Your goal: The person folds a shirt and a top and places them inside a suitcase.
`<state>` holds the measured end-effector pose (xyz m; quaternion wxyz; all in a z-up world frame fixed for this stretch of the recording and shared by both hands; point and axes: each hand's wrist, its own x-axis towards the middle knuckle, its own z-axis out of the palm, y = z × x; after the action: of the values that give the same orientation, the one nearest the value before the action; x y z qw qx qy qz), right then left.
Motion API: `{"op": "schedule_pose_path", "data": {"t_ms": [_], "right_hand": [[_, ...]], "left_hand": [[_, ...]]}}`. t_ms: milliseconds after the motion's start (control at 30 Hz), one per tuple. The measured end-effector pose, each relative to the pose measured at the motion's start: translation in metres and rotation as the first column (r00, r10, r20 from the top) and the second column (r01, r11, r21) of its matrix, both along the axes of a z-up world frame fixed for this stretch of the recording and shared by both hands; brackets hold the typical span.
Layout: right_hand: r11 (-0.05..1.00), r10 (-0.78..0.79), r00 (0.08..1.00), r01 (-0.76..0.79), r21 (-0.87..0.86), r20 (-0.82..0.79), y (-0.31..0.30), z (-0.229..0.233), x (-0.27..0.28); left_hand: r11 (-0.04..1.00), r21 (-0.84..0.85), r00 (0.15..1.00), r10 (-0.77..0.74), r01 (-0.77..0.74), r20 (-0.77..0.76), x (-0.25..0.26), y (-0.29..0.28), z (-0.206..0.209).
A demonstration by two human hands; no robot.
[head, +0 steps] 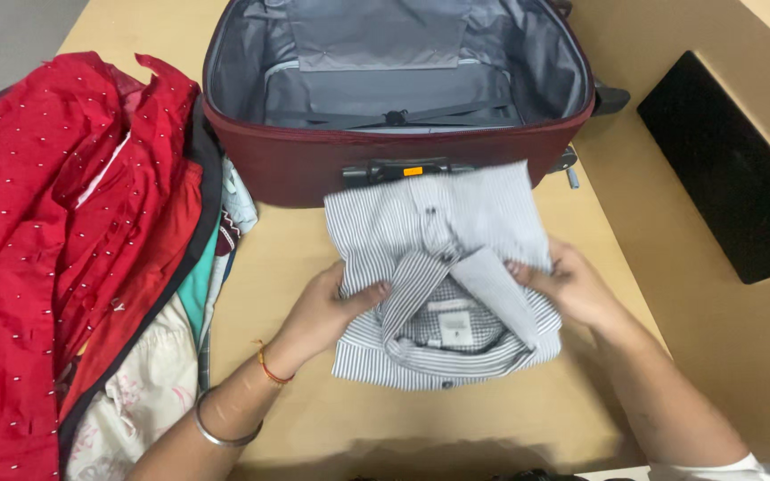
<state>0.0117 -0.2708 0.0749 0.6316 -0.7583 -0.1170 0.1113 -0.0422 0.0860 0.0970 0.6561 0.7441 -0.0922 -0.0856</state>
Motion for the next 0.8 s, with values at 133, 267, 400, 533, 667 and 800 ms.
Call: {"op": "schedule_pose_path", "data": {"t_ms": [133,267,400,533,667,800], "right_hand": [[0.969,-0.222,0.944,0.185,0.165,0.245,0.004,0.062,0.046],[0.967,-0.218,0.845,0.254,-0.009,0.489,0.023,0.082,0.119],[0.902,-0.201,0.838,0.36,-0.237,0.507,0.023,0.082,0.131],[0.825,-0.176,0.886,0.371,-0.426,0.429,0.019,0.099,0.11],[0.674,-0.134,0.939,0.32,-0.665,0.316,0.01,0.122,0.086],[0.675,-0.059,0.994,0.105,-0.73,0.089,-0.009,0.138,0.083]], "left_hand": [[0.906,0.328,0.771,-0.005,-0.266,0.637,0.05,0.003,0.05],[0.72,0.427,0.567,-0.057,-0.546,0.822,0.143,-0.011,0.07],[0.674,0.64,0.894,0.07,-0.37,0.443,0.165,-0.016,0.074],[0.664,0.67,0.915,0.052,-0.331,0.4,0.145,-0.014,0.082],[0.627,0.746,0.959,0.006,-0.224,0.282,0.113,-0.017,0.098],[0.713,0.696,0.988,-0.038,-0.078,0.149,0.096,-0.011,0.111]]}}
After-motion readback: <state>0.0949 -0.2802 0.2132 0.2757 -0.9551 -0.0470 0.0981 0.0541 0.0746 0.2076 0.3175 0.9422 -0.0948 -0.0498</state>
